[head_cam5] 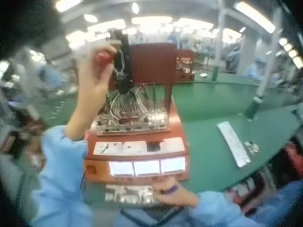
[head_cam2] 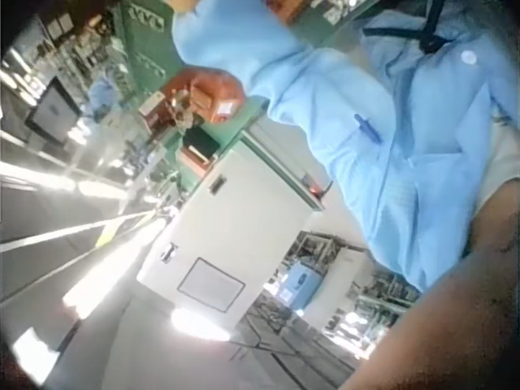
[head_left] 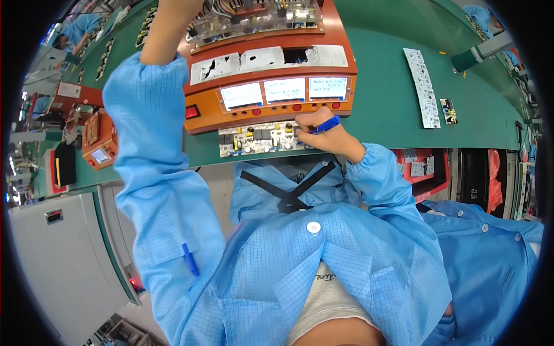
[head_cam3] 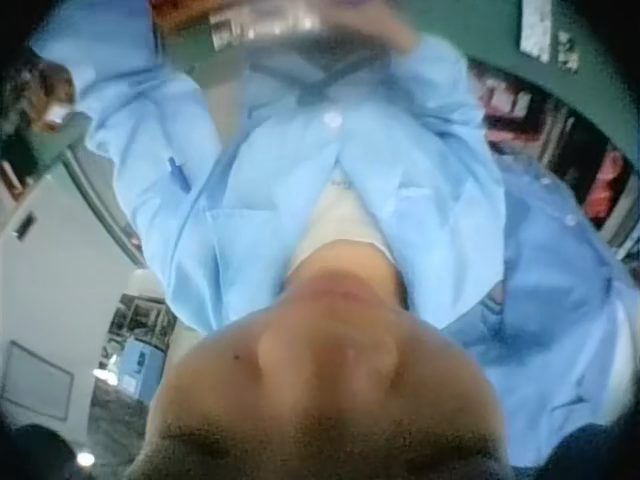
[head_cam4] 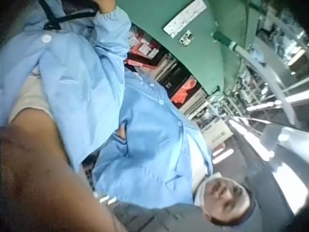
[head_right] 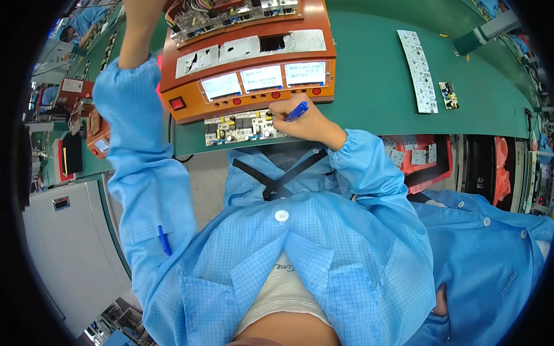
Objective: Testing printed circuit boards using a specialized test fixture on an assembly line.
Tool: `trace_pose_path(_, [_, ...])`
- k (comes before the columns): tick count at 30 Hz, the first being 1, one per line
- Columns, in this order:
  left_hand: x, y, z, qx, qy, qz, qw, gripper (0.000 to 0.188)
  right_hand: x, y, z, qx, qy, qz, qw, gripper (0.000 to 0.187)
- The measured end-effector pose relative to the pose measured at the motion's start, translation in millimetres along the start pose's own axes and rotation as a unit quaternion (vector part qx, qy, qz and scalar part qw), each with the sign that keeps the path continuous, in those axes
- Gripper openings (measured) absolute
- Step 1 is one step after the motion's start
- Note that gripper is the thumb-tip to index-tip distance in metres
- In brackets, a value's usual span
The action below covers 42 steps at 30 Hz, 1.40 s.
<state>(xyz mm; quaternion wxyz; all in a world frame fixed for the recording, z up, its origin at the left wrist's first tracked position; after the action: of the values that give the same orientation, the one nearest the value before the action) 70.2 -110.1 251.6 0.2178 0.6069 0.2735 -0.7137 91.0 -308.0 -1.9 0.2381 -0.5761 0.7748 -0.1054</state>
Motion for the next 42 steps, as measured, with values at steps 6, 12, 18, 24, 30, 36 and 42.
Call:
trace_pose_path(6, [60.9,-60.6,-5.2,-0.198,-0.146,-0.13,0.961,0.014,-9.2,11.9,-12.3,0.052,-0.062,-0.032,0.996,0.022])
trace_pose_path(12, [161.4,-38.0,68.5,-0.136,-0.214,0.161,0.954,0.024,-4.6,-2.1,10.8,0.004,0.011,0.032,0.999,0.026])
trace_pose_path(18, [297.9,-91.1,126.4,-0.28,-0.43,0.13,0.848,0.013,-49.4,28.1,-31.7,0.014,-0.056,-0.065,0.996,0.033])
trace_pose_path(24, [338.0,-92.1,146.7,-0.252,-0.485,0.16,0.822,0.009,-64.7,63.3,-21.9,0.026,-0.055,-0.168,0.984,0.03])
trace_pose_path(30, [337.5,-94.5,147.0,-0.263,-0.472,0.156,0.827,0.009,-62.8,70.9,-22.9,0.078,-0.074,-0.186,0.977,0.027])
trace_pose_path(36, [337.7,-99.0,145.4,-0.211,-0.481,0.194,0.828,0.007,-83.3,72.1,-34.5,0.013,-0.021,-0.145,0.989,0.031])
trace_pose_path(42, [338.1,-103.1,144.7,-0.121,-0.514,0.234,0.816,0.007,-108.2,123.2,-41.4,0.026,-0.079,-0.232,0.969,0.03])
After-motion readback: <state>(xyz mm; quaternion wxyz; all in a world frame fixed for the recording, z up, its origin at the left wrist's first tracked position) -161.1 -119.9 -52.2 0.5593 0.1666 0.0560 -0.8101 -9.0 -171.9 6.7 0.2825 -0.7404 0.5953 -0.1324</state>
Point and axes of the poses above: each hand's wrist, its own x-axis away from the middle knuckle, its own y-axis out of the palm, z = x × y, the point moved 5 cm from there along -x, towards the middle knuckle, and after that the axes turned 3 degrees about x, right-handed, at the moved point
